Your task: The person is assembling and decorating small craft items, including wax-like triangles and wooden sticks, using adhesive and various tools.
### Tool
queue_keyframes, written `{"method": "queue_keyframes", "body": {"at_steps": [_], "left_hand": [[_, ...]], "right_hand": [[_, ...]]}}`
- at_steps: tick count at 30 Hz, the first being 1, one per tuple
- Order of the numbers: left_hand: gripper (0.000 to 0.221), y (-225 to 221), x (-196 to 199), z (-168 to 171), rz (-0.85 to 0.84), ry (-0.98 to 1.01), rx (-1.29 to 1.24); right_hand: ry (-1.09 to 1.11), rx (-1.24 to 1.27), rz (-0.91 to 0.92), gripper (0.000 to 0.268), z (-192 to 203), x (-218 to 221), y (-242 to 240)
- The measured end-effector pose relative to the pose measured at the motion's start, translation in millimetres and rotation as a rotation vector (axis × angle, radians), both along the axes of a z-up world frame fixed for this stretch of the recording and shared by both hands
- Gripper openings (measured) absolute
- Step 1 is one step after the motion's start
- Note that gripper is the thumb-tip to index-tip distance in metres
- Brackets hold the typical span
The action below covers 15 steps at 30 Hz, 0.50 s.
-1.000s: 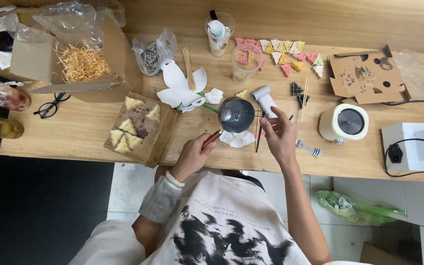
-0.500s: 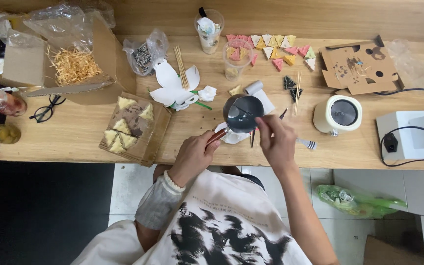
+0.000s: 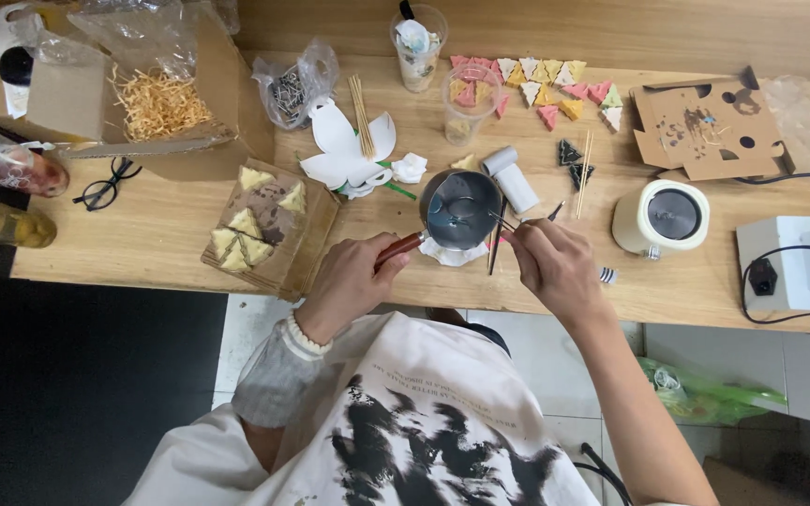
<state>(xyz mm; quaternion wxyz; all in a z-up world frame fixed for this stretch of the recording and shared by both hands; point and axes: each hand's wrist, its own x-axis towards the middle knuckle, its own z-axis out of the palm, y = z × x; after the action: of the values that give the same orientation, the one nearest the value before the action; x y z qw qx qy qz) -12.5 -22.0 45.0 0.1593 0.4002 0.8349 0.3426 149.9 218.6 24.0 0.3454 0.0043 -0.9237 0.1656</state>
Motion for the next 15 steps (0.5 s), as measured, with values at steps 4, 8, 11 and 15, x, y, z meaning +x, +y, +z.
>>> {"method": "queue_keyframes", "body": {"at_steps": [4,8,11,15], "left_hand": [[0.025,-1.6,2.4,14.4,-0.007,0.04,-0.052],[0.025,-0.6,6.3,19.4,-0.016,0.07,-0.097],[0.025,0.8,8.7,24.4,-0.02,0.076,-0.076],[0.024,2.8,11.5,13.9,-0.043,0.081,-0.019]], "right_hand": [[-0.064,0.005,0.01,0.022,4.8,0.0,-7.2],[-0.109,-0.053,0.016,0.02,5.6,-0.2,-14.4],[-0.116,-0.077,0.0,0.019,-3.3,0.9,-14.2],[-0.102,-0.108,-0.087,0.018,-8.9,-0.4,-19.1]]}}
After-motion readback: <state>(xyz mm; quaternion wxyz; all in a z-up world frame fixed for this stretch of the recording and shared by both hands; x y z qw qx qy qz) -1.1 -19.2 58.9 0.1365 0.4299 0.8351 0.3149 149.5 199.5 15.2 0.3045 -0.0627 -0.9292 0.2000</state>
